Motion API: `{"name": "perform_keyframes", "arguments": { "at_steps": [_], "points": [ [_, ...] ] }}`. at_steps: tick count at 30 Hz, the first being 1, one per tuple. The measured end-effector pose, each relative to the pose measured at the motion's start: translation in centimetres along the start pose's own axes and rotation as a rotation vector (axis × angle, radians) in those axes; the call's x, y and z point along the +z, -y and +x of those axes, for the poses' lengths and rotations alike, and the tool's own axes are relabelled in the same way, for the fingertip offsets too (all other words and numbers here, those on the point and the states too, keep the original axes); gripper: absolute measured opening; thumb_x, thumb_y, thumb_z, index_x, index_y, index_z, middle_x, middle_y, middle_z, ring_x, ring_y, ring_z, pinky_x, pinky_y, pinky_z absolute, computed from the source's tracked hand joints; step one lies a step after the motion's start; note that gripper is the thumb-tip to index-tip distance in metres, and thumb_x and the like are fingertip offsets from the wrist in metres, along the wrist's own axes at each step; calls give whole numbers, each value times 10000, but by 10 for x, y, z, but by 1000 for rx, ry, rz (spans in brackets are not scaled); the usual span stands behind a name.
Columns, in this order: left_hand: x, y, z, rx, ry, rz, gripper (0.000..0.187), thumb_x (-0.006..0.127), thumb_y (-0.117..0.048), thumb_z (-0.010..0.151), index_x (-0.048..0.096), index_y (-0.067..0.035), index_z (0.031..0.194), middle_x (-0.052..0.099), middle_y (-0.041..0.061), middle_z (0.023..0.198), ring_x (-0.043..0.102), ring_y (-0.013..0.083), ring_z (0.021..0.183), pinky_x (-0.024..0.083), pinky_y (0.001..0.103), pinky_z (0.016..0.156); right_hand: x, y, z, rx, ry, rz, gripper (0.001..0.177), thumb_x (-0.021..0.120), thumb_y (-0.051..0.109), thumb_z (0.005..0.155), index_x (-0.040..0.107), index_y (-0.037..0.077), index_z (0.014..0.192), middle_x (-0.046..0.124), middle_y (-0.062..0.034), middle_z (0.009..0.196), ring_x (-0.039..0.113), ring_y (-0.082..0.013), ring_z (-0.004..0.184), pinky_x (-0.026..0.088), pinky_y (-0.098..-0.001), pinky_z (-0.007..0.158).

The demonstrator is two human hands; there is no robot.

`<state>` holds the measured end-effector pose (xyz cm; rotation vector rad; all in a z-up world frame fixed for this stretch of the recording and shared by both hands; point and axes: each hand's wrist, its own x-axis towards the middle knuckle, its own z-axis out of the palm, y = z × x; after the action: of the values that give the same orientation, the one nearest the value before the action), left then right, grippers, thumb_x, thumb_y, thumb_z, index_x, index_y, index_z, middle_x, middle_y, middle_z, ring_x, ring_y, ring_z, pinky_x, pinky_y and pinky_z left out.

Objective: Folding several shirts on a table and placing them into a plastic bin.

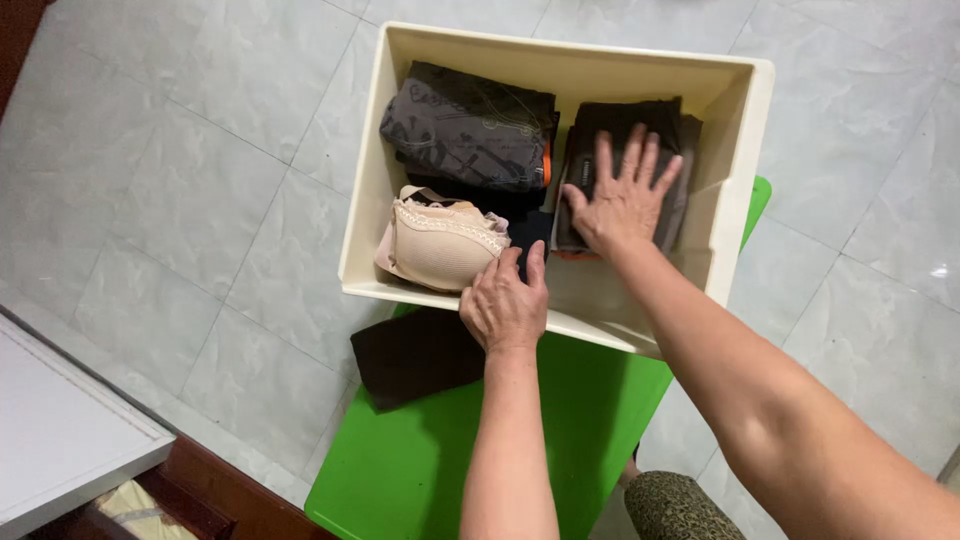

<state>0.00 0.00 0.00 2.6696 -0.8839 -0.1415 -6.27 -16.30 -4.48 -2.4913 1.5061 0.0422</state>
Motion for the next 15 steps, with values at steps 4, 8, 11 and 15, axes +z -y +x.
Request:
{"name": "perform_keyframes", "arguments": {
  "at_steps": [4,8,11,15],
  "points": [
    [-2,1,-2,8,-12,-3,520,430,-712,908,704,-271,938,712,-53,758,703,214,754,503,383,693,25,-17,2,76,34,23,870,465,658,891,245,189,1590,71,-252,1636,-49,-444,1499,-113,-709,1113],
    [-6,1,-2,-10,36,-42,556,402,-718,914,704,-254,960,718,-24,780,701,239,769,488,399,709,29,-12,-2,63,-43,106,867,468,637,886,253,169,1583,65,-252,1626,-60,-451,1488,-88,-737,1101],
    [-10,-1,0,2,32,-2,544,403,-705,921,702,-252,953,709,-24,765,702,229,765,499,403,703,42,-16,6,93,4,36,894,466,694,859,264,216,1588,96,-240,1632,-65,-430,1498,-110,-717,1112],
    [-1,-1,1,-9,-15,-26,551,407,-718,911,700,-252,950,707,-30,763,700,227,762,498,400,704,46,-19,9,90,6,30,893,463,688,862,234,227,1592,100,-238,1629,-74,-425,1498,-107,-711,1116]
  ]
}}
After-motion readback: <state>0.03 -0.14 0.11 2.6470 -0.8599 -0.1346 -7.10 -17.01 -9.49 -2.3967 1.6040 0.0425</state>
